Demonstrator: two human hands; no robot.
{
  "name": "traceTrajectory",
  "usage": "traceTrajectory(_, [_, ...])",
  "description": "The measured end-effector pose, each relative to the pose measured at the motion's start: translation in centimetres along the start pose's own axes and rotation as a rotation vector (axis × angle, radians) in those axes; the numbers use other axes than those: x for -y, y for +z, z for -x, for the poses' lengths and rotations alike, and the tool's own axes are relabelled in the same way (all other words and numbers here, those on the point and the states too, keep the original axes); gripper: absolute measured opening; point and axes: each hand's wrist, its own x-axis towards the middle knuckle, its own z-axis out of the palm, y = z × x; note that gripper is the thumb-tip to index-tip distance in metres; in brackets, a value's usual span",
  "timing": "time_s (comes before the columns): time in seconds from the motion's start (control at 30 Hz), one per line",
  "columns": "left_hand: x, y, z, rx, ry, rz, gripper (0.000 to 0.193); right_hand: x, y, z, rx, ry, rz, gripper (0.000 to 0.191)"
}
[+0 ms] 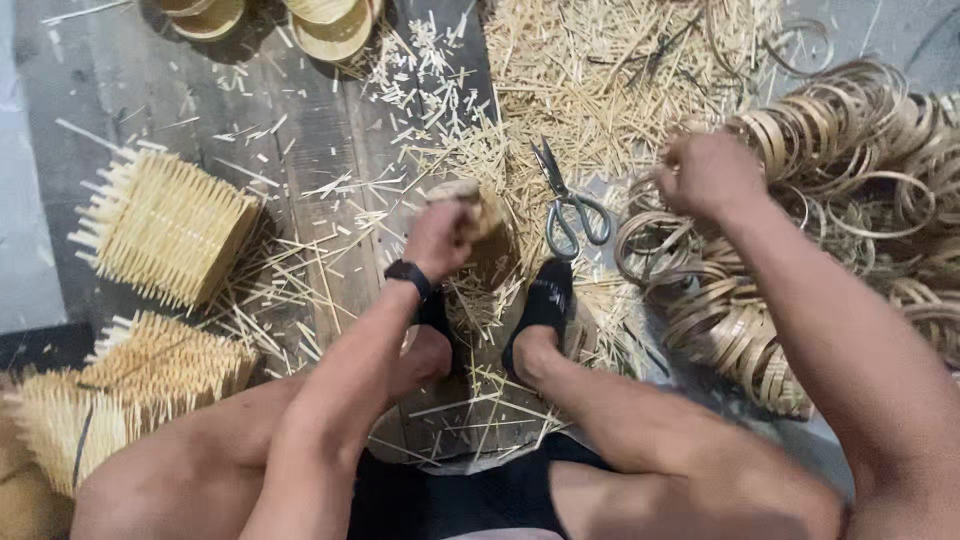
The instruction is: The person sits on the floor of a bamboo craft workshop and assembles woven bamboo basket lids. They place a woven bamboo mat into a bamboo ring, press the ring around the mat, trim excess bamboo strip ends with scissors, and set finished lids onto a pile of completed baskets.
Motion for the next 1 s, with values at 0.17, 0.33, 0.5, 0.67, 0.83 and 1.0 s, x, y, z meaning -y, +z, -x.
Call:
traceTrajectory(0.17, [2.4,2.8,6.0,-0.01,0.27,-0.294,0.023,4.2,9.5,-0.3,0.289,-0.055,-0.448,0.033])
traceTrajectory(0.33, [3.3,4.9,6.5,-0.361,-0.146,-0.051,0.055,7.2,18.9,-3.7,-0.204,-0.037,-0.404,0.054])
traceTrajectory(0.5, [-0.6,7.8,1.7,-0.576,-0.507,0.21,0.102,9.0,21.0,-5.3,-0.158,0.188,-0.493,0.079])
traceTrajectory(0.67, [1.2,7.9,0.5,-0.539,-0.416,0.05,0.093,7.8,21.5,-7.4,0.186,0.328,-0.655,0.065])
traceTrajectory(0.83, [3.4,6.5,0.7,-0.286,-0.059,0.074,0.104,5.9,22.7,-5.8,0.194,0.088,-1.16,0.045])
traceTrajectory(1.0, [3.8,3.5,0.6,-0.001,0.051,-0.068,0.109,7.9,21.0,-1.6,0.131,0.111,-0.632,0.05])
